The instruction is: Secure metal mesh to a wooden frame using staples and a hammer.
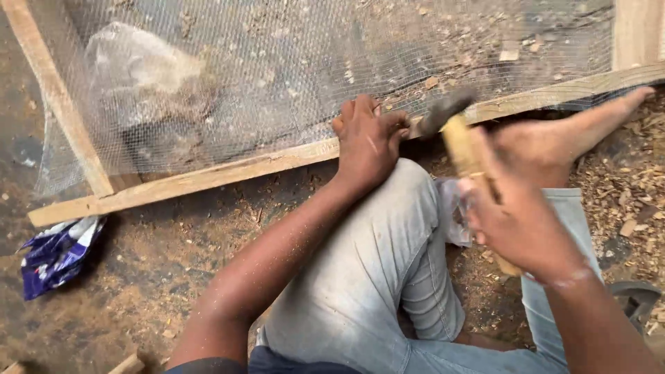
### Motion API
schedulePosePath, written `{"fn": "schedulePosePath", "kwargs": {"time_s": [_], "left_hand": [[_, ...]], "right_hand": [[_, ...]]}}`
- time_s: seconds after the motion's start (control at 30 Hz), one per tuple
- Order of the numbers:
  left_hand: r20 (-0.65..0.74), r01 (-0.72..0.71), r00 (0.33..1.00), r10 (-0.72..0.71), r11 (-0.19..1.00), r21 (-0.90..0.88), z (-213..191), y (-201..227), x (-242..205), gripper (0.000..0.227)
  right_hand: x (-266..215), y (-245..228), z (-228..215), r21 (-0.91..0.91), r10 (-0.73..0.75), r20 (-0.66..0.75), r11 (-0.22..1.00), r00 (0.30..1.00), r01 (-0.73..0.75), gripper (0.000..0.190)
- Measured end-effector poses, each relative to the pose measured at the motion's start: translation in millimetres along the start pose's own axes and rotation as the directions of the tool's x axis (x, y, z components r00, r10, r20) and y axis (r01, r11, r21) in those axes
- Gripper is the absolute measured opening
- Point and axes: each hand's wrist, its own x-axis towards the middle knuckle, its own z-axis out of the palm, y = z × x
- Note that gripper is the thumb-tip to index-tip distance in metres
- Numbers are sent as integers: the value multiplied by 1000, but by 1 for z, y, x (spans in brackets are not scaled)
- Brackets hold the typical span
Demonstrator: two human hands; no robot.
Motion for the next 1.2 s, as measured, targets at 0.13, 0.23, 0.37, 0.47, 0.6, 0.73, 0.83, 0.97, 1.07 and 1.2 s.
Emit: {"fn": "schedulePosePath", "kwargs": {"time_s": [0.13, 0.23, 0.37, 0.47, 0.6, 0.73, 0.83, 0.97, 1.07, 1.2], "left_hand": [[35, 13, 999, -13, 1000, -16, -3, 2, 2, 19], [50, 26, 998, -24, 999, -22, -2, 4, 3, 19], [10, 8, 1000, -8, 1000, -23, -1, 3, 0, 20], [-7, -14, 1000, 13, 999, -40, 1, 2, -1, 18], [-7, -16, 1000, 15, 999, -44, -4, 3, 2, 16], [30, 24, 999, -22, 998, -52, 1, 6, 2, 15], [44, 57, 998, -55, 998, -40, -4, 4, 3, 13], [12, 59, 998, -58, 997, -54, -2, 5, 1, 33], [-53, 21, 998, -26, 996, -83, 0, 1, 2, 57], [-32, 8, 999, -11, 996, -90, 6, -8, 0, 63]], "right_hand": [[-13, -20, -5, 50, -104, -204, 992, 973, 117, 75], [3, 3, 6, -44, -214, -258, 977, 942, 209, 73], [6, 39, 5, -27, -153, -49, 988, 987, 152, 75], [-14, 2, -6, 181, -92, -173, 976, 981, 123, 72], [-1, 2, 5, 139, -171, -342, 963, 924, 230, 66], [8, 31, 15, 240, -5, -116, 970, 993, 33, 73], [-10, 11, 1, 323, -122, -144, 932, 982, 163, 72], [-22, 4, -6, 266, -360, -331, 851, 872, 452, 65], [-4, 31, 7, 323, -176, -165, 920, 971, 222, 67], [9, 46, 14, 333, 22, 20, 943, 1000, -27, 69]]}}
